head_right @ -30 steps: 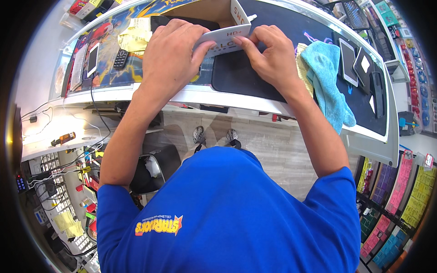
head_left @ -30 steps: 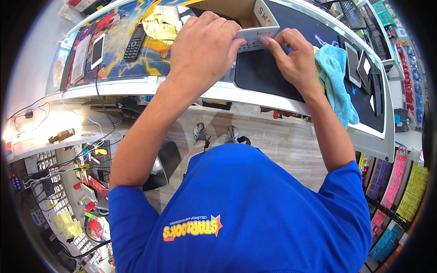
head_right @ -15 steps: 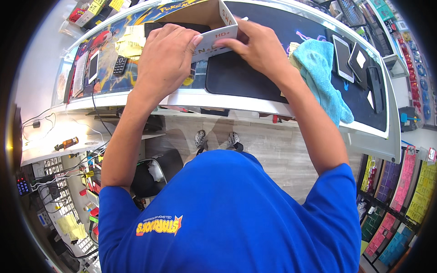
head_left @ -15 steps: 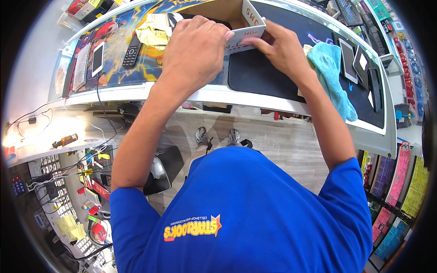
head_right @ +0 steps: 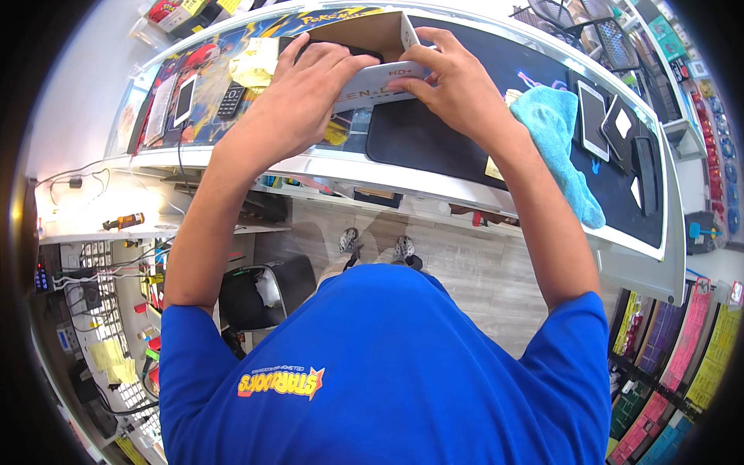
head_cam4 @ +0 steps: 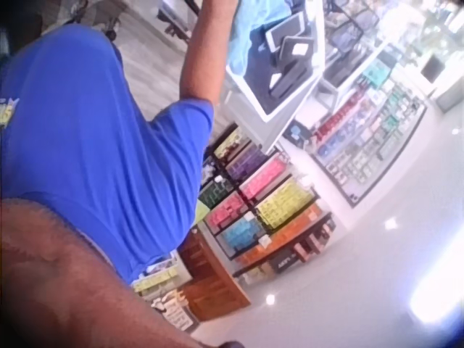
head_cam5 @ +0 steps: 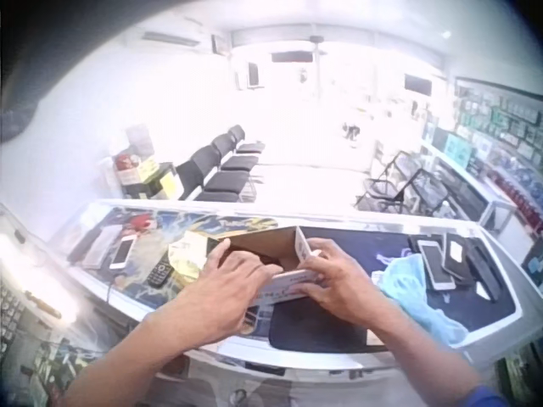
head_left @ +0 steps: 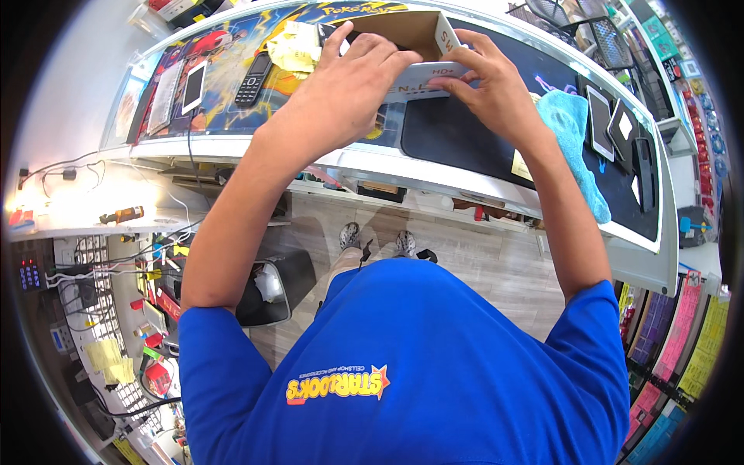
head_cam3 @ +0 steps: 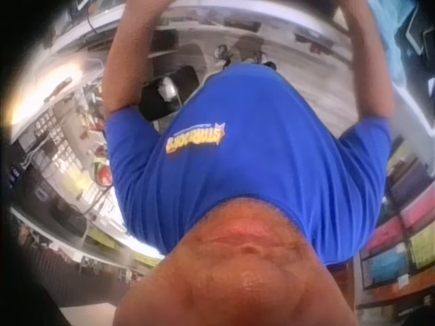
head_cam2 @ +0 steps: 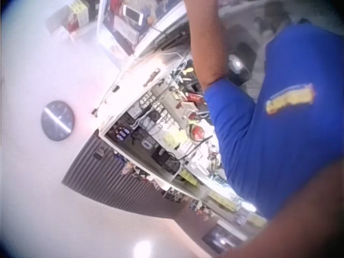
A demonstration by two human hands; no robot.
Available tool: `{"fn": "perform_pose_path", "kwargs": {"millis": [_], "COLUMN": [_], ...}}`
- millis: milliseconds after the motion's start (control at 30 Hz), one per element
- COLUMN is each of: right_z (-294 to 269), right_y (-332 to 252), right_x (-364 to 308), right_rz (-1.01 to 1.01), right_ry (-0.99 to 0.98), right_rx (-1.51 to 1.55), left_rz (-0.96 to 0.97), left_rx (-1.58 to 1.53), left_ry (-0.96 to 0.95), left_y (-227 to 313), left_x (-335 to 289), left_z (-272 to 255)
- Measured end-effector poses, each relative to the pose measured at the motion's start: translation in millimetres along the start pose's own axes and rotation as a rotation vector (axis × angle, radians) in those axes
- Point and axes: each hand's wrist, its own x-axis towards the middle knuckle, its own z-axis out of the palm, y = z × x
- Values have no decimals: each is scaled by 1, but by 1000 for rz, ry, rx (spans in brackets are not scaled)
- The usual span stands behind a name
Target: The person wipes several mobile phones with a blue microfiber cloth at a counter. They handle each phone individually, turning them over to clean both sides, and place them back on the counter after cleaning.
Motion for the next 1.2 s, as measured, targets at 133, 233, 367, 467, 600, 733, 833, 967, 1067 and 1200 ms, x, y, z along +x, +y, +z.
{"fn": "perform_pose_path", "kwargs": {"millis": [133, 233, 367, 467, 600, 733, 833, 967, 1067, 1200], "right_z": [-12, -2, 34, 46, 24, 0, -7, 37, 135, 303], "right_y": [-20, -40, -74, -75, -67, -90, -159, -234, -306, -415], "right_x": [4, 9, 26, 34, 34, 47, 56, 37, 17, -33], "right_rz": [-186, -264, -245, -252, -228, -228, -171, -85, -50, -7], "right_ry": [119, 120, 104, 105, -72, -165, -87, -239, -515, -1070], "right_rx": [-272, -334, -383, -436, -403, -370, -162, 211, 448, 659], "left_rz": [-58, -323, -966, -978, -987, -1131, -1272, -1343, -1456, -1650], "left_rx": [-292, -499, -875, -996, -1077, -1040, -779, -980, -1013, -1082], "left_ry": [233, 683, 762, 742, 739, 794, 750, 825, 741, 878], "left_y": [-5, -7, 21, 35, 36, 34, 43, 71, 100, 138], "left_x": [-11, -60, -97, -103, -134, -210, -291, -375, -448, -543], "left_z": [-53, -46, 5, 33, 25, 12, 14, 25, 12, -9]}}
